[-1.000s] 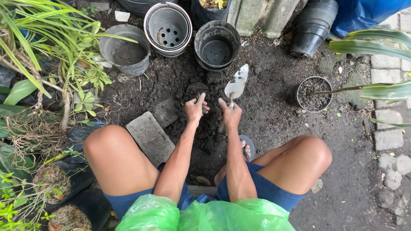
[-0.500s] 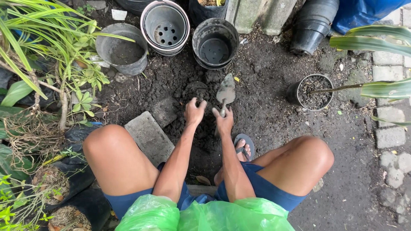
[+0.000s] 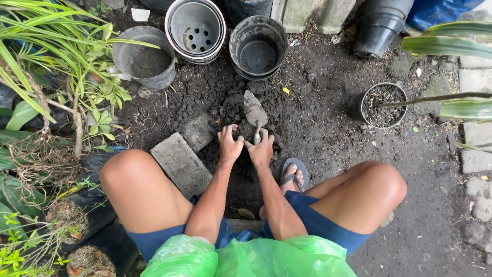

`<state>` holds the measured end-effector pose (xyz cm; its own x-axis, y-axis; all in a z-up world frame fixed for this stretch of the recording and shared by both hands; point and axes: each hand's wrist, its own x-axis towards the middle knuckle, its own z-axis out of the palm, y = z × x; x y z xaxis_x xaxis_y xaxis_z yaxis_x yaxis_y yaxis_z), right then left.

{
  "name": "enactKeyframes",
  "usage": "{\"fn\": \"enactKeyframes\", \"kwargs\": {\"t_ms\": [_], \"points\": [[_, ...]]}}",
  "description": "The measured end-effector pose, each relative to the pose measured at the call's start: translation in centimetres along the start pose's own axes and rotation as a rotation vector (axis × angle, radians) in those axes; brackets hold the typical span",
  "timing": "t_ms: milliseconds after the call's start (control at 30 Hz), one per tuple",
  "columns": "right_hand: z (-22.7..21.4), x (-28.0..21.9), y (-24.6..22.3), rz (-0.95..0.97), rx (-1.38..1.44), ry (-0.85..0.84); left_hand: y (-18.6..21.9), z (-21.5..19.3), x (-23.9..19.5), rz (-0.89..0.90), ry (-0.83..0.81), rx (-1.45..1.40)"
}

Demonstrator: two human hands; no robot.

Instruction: Preparing and mixing soil on the ground using a hand trowel and hands for planting.

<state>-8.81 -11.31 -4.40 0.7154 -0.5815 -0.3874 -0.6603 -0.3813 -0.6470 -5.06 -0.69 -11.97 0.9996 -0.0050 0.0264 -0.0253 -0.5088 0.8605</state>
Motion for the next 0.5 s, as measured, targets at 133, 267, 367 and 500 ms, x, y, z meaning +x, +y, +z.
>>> {"fn": "enactKeyframes", "kwargs": {"t_ms": [133,267,367,500], "points": [[-0.3,1.2,1.2,0.116,0.269,-0.019,1.0,-0.7,-1.3,-0.02,0.035,-0.031],[0.6,2.6,3.3,0.052,0.146,-0.048,3.4,-2.2,-1.4,-0.118,-0.057,-0.147],[0.6,1.8,2.7,0.059,0.208,-0.076,2.9,-2.0,-1.6,-0.118,-0.057,-0.135],[0.6,2.1,2.7,0.062,0.268,0.041,2.7,-1.7,-2.0,-0.064,0.012,-0.075]]}}
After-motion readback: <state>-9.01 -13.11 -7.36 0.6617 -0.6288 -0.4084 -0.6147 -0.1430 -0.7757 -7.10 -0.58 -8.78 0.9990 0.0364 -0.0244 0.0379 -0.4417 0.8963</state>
